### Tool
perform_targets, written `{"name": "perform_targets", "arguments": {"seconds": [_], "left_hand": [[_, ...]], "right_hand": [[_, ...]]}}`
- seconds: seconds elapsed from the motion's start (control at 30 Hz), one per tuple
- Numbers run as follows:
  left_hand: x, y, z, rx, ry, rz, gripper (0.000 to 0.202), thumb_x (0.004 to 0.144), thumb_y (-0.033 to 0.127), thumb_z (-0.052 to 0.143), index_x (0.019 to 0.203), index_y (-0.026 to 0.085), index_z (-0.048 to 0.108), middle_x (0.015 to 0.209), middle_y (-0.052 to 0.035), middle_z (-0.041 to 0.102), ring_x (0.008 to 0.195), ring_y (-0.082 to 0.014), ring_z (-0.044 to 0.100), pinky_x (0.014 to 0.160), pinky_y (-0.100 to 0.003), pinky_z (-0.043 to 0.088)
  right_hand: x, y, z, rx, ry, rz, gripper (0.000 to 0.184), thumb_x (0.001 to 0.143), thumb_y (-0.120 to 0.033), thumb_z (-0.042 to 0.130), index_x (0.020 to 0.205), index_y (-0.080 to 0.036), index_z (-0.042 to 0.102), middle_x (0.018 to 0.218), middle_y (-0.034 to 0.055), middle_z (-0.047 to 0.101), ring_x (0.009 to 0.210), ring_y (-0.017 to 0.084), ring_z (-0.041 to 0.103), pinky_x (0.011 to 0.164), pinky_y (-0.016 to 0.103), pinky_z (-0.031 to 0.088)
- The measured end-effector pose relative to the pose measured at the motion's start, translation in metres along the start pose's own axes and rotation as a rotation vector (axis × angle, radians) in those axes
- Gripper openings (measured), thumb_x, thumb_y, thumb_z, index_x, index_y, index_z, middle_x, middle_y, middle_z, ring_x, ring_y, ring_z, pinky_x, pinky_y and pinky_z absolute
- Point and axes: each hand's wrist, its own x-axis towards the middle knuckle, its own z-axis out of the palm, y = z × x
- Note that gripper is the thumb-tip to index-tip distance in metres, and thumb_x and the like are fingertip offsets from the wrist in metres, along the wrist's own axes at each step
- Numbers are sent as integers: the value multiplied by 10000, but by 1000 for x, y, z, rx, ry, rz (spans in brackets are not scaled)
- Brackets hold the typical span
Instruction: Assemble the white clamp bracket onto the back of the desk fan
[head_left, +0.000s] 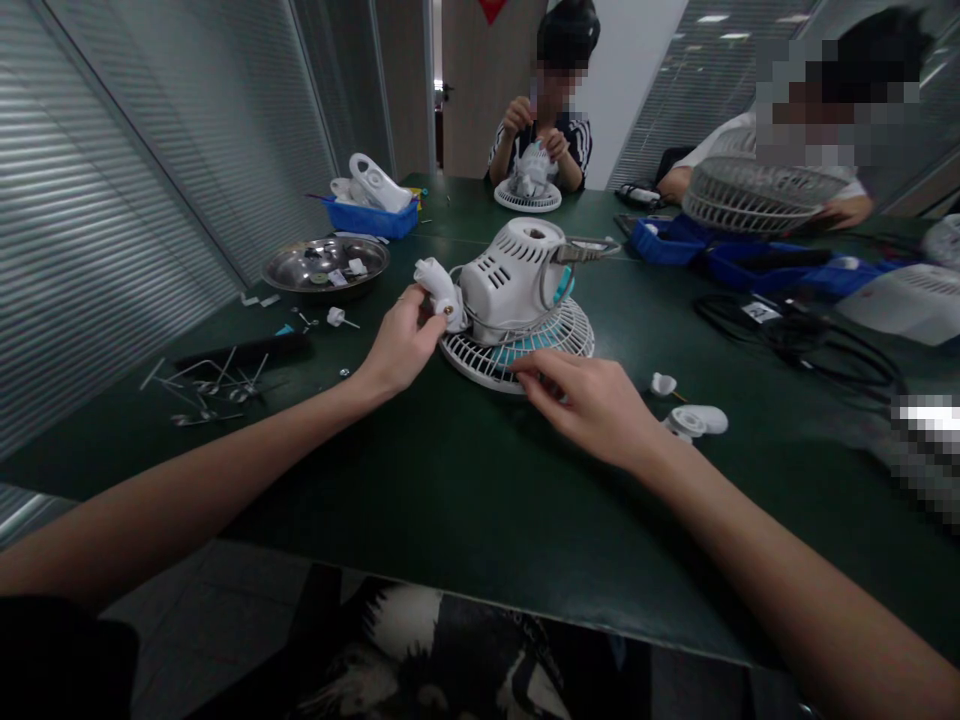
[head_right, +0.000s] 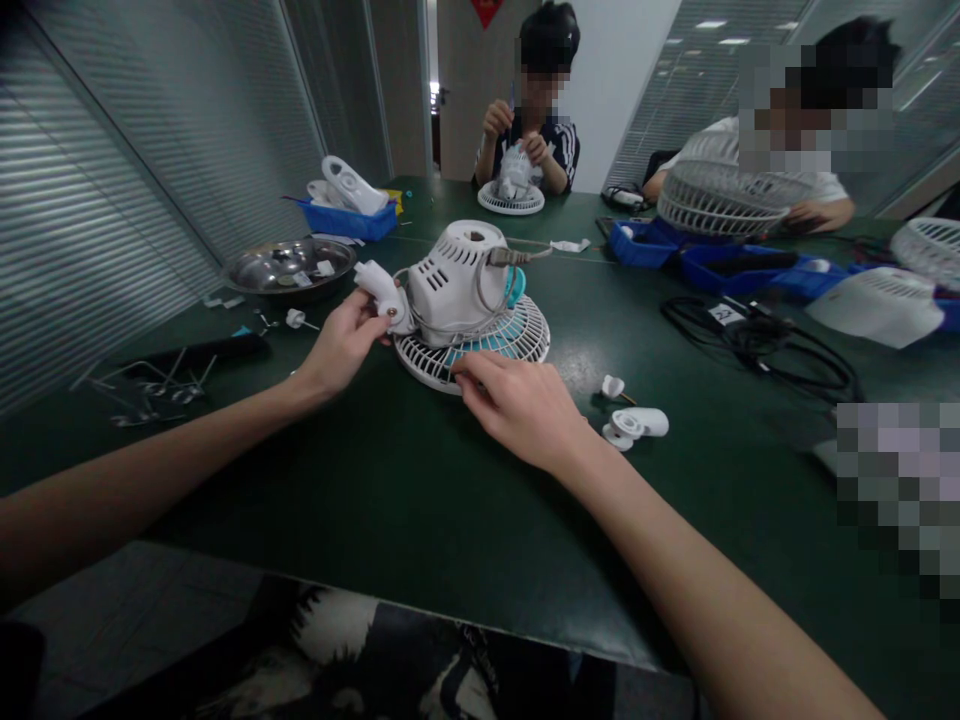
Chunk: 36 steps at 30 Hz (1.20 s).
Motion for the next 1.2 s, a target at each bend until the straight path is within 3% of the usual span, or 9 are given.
{"name": "perform_targets", "arguments": {"seconds": [0.37,0.57,0.83,1.03,1.2], "left_hand": [[14,-9,-7,20,41,-47,305,808,230,569,1102,149,579,1009,-81,657,792,-181,619,771,-362,521],[13,-13,-3,-35,82,-9,317,787,210,605,1096,142,576,1048,-93,644,925,-208,616,818,-375,530],[11,-7,-1,-68,77,-17,338,777,191,613,1103,122,563,1066,-107,638,962,-220,616,792,-349,548],[3,0,-2,-126,78,43,419,751,122,573,1166,159,535,1117,-87,620,1024,-219,598,850,-348,528],[-5,20,-5,-144,-46,161,329,770,71,439,1036,162,609,1020,-52,645,843,-174,622,710,-299,543]], "right_hand": [[-1,-2,3,-26,-41,-32,233,926,-244,413,1085,-191,576,983,46,694,727,150,630,617,262,402],[-1,-1,4,-43,-50,-40,231,922,-238,420,1078,-191,583,979,46,698,745,157,641,610,263,400],[0,2,2,-22,-73,-22,219,924,-233,419,1052,-193,592,975,48,699,751,152,638,640,259,404],[-1,6,3,-100,-49,-19,239,930,-269,412,1065,-204,598,910,45,712,695,157,639,580,252,372],[-3,14,3,-94,84,29,244,922,-266,434,1081,-204,608,809,27,705,613,137,616,571,240,385]]}}
